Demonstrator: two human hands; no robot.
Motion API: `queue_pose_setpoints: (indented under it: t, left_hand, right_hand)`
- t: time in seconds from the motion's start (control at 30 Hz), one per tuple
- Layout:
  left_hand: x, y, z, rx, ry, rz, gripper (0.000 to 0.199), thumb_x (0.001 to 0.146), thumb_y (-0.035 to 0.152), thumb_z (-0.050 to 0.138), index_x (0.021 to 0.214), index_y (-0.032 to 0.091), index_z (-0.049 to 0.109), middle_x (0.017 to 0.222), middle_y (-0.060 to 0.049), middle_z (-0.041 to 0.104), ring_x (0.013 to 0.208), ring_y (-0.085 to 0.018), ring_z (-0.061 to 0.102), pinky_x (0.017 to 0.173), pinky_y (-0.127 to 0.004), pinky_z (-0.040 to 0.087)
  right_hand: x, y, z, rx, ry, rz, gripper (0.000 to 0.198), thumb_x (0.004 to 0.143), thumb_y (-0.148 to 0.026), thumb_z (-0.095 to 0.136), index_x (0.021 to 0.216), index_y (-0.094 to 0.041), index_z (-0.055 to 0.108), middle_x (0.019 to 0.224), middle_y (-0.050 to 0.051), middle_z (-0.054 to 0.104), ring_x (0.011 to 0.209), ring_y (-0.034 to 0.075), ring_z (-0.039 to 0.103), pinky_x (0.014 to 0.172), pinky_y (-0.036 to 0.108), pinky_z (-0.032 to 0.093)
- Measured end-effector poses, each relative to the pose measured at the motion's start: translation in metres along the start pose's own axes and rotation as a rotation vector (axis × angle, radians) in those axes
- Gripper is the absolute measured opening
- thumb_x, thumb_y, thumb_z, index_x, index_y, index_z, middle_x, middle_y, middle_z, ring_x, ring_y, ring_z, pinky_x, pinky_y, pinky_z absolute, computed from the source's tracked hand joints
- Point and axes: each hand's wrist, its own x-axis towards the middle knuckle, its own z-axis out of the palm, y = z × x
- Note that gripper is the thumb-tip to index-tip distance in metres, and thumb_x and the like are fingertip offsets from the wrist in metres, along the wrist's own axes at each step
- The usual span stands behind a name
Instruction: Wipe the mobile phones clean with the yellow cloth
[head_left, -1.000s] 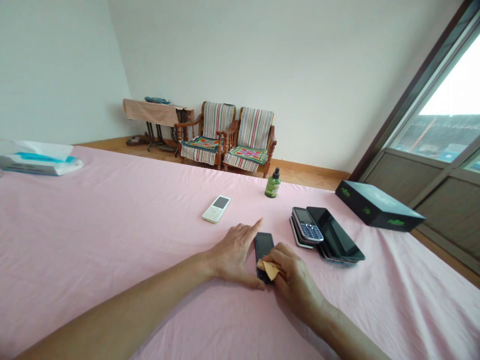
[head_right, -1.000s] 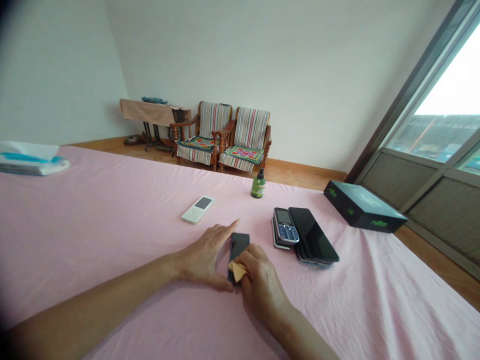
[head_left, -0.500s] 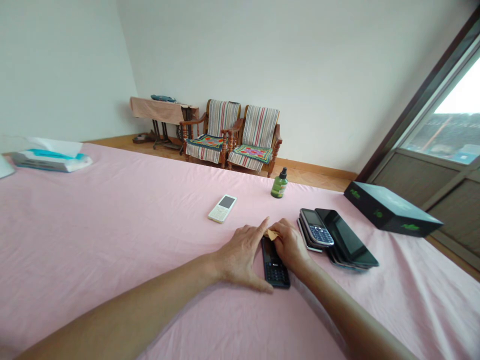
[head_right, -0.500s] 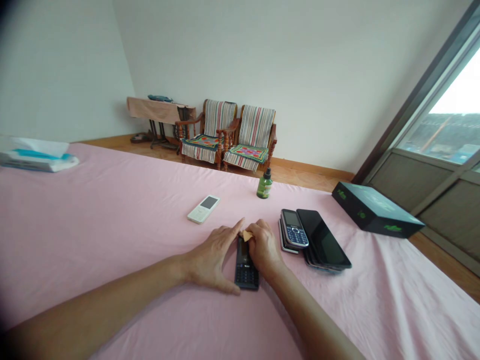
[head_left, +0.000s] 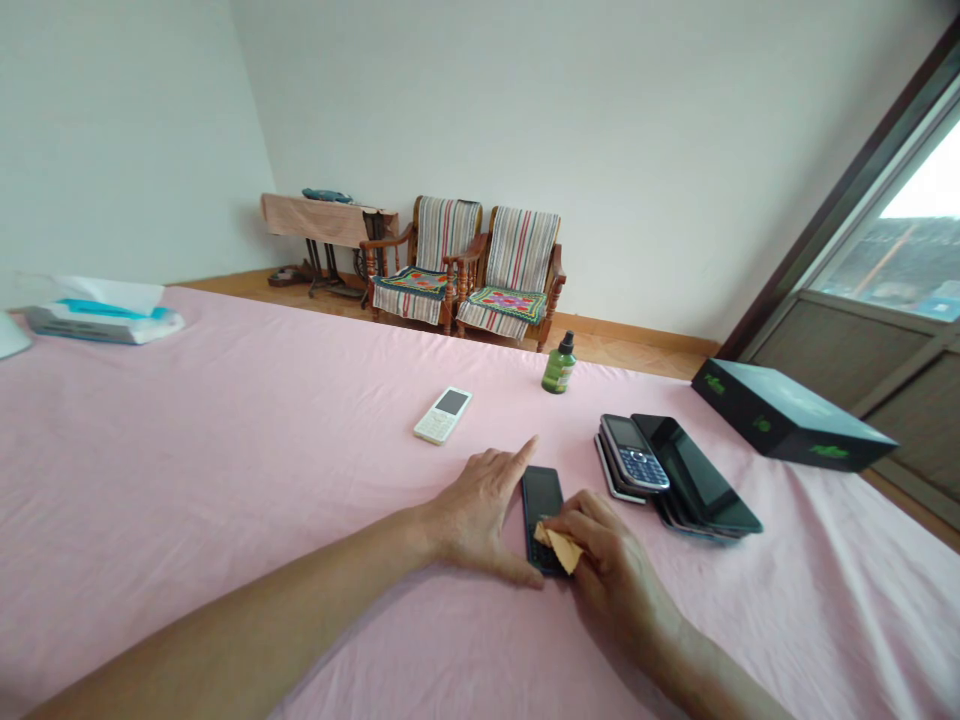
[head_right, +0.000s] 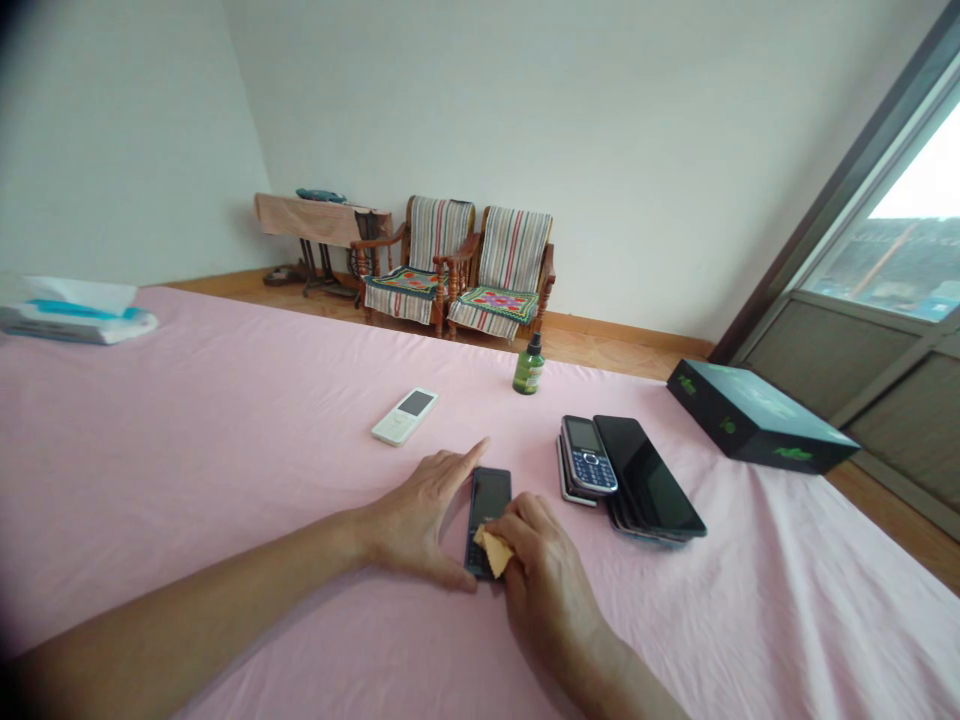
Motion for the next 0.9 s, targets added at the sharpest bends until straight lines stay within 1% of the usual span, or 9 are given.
queue_pose_setpoints:
  t: [0.1,0.17,0.27,0.4,0.5,0.57,0.67,0.8,0.9]
  left_hand:
    - [0.000,-0.001,0.000,0.000,0.005,0.003,0.141,0.050,0.059,0.085,0.152,0.020,-0.004,0.138,-0.018,0.042,0.121,-0.039,0.041,0.105,-0.054,0.029]
    - [0.000,-0.001,0.000,0.005,0.006,0.005,0.140,0.051,0.059,0.084,0.152,0.021,-0.004,0.138,-0.017,0.043,0.121,-0.039,0.041,0.105,-0.054,0.029]
    - [0.000,-0.001,0.000,0.014,0.005,0.008,0.138,0.052,0.059,0.083,0.152,0.021,-0.003,0.139,-0.017,0.042,0.122,-0.040,0.041,0.105,-0.055,0.029]
    - [-0.001,-0.001,0.001,0.023,-0.001,0.007,0.137,0.053,0.059,0.083,0.153,0.021,-0.002,0.141,-0.018,0.041,0.124,-0.040,0.040,0.106,-0.056,0.028]
    - [-0.001,-0.002,0.000,0.039,-0.005,0.014,0.136,0.054,0.059,0.082,0.152,0.020,-0.003,0.143,-0.018,0.039,0.127,-0.039,0.038,0.107,-0.055,0.027]
    - [0.000,-0.002,0.000,0.046,-0.012,0.012,0.135,0.055,0.059,0.082,0.153,0.019,-0.003,0.144,-0.018,0.038,0.128,-0.039,0.037,0.108,-0.055,0.026]
    - [0.000,-0.001,-0.001,0.041,-0.020,0.003,0.134,0.056,0.060,0.081,0.153,0.018,-0.001,0.144,-0.019,0.038,0.128,-0.039,0.036,0.108,-0.055,0.025]
    - [-0.001,0.000,-0.001,0.032,-0.020,0.005,0.133,0.055,0.061,0.081,0.153,0.017,0.002,0.142,-0.019,0.040,0.128,-0.040,0.037,0.108,-0.055,0.026]
    - [-0.001,-0.001,0.000,0.033,-0.012,0.008,0.134,0.054,0.061,0.082,0.153,0.016,0.003,0.141,-0.019,0.041,0.126,-0.040,0.038,0.107,-0.055,0.027]
  right_hand:
    - [-0.004,-0.003,-0.001,0.021,-0.022,-0.007,0.032,0.072,0.003,0.045,0.081,-0.019,0.066,0.082,0.006,0.057,0.079,0.020,0.054,0.064,0.030,0.040]
    - [0.002,0.001,-0.002,-0.008,-0.007,-0.005,0.032,0.071,0.004,0.045,0.080,-0.019,0.065,0.081,0.006,0.057,0.078,0.020,0.054,0.064,0.029,0.041]
    - [0.019,0.015,-0.001,-0.077,0.049,0.019,0.033,0.068,0.005,0.043,0.077,-0.019,0.064,0.077,0.004,0.055,0.077,0.020,0.054,0.067,0.029,0.042]
    - [0.043,0.035,0.004,-0.114,0.123,0.049,0.029,0.073,0.002,0.044,0.077,-0.017,0.065,0.077,0.005,0.055,0.077,0.021,0.053,0.069,0.031,0.041]
    - [0.051,0.042,0.008,-0.133,0.150,0.060,0.026,0.076,0.000,0.044,0.076,-0.016,0.065,0.077,0.006,0.054,0.078,0.021,0.052,0.071,0.032,0.040]
    - [0.050,0.043,0.008,-0.132,0.152,0.061,0.026,0.077,-0.001,0.044,0.077,-0.016,0.065,0.077,0.006,0.054,0.078,0.021,0.052,0.071,0.032,0.040]
    - [0.039,0.037,0.005,-0.113,0.145,0.064,0.025,0.078,-0.002,0.044,0.077,-0.017,0.064,0.077,0.005,0.054,0.077,0.021,0.052,0.069,0.031,0.040]
    - [0.016,0.022,-0.001,-0.085,0.114,0.066,0.026,0.077,0.001,0.043,0.075,-0.018,0.061,0.077,0.004,0.054,0.073,0.019,0.052,0.065,0.029,0.040]
    - [0.001,0.007,-0.002,-0.039,0.080,0.076,0.028,0.076,0.003,0.043,0.077,-0.018,0.062,0.078,0.005,0.054,0.075,0.019,0.052,0.064,0.030,0.039]
